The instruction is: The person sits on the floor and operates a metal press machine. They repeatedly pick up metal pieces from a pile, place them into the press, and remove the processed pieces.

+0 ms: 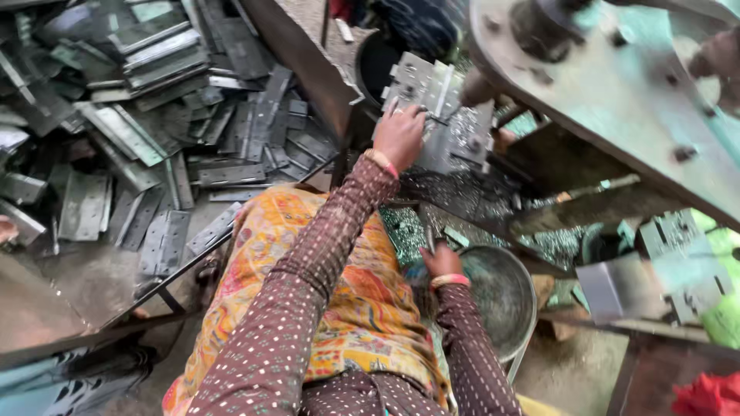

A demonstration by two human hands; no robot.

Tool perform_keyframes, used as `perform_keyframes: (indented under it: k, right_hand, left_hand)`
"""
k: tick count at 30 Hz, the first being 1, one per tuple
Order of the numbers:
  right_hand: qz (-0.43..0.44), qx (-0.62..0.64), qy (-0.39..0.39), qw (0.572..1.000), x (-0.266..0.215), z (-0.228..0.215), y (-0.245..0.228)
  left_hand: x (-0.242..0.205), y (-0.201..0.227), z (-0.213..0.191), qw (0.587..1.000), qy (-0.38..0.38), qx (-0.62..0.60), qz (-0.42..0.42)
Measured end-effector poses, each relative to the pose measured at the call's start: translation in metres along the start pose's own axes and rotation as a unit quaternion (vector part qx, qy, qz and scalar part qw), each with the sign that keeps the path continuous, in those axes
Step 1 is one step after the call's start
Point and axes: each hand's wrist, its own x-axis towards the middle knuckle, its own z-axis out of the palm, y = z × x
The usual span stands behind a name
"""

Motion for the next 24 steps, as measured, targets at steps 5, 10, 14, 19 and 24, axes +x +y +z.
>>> perform_keyframes:
  k: [5, 10, 14, 19, 24]
  right_hand:
    - [0.055, -0.092, -0.073, 0.992, 0.017, -0.096, -0.038]
    - [0.037, -0.088, -0.090, 0.991, 0.017, -0.128, -0.066]
    - [0.073, -0.094, -0.117, 0.986, 0.014, -0.130, -0.069]
    - [0.074, -0.109, -0.125, 0.983, 0.013, -0.133, -0.071]
    - [0.063, -0.125, -0.116, 0.983, 0.013, -0.127, -0.066]
  left_hand:
    - [-0.046, -0.091, -0.012, 0.962, 0.203, -0.005, -0.182]
    - [-0.075, -0.219, 0.025, 0.938, 0.201, 0.111, -0.261]
    - [-0.075, -0.277, 0.066, 0.924, 0.209, 0.197, -0.252]
    - [-0.065, -0.271, 0.060, 0.936, 0.169, 0.164, -0.260]
    - [-0.070, -0.268, 0.056, 0.951, 0.099, 0.129, -0.264]
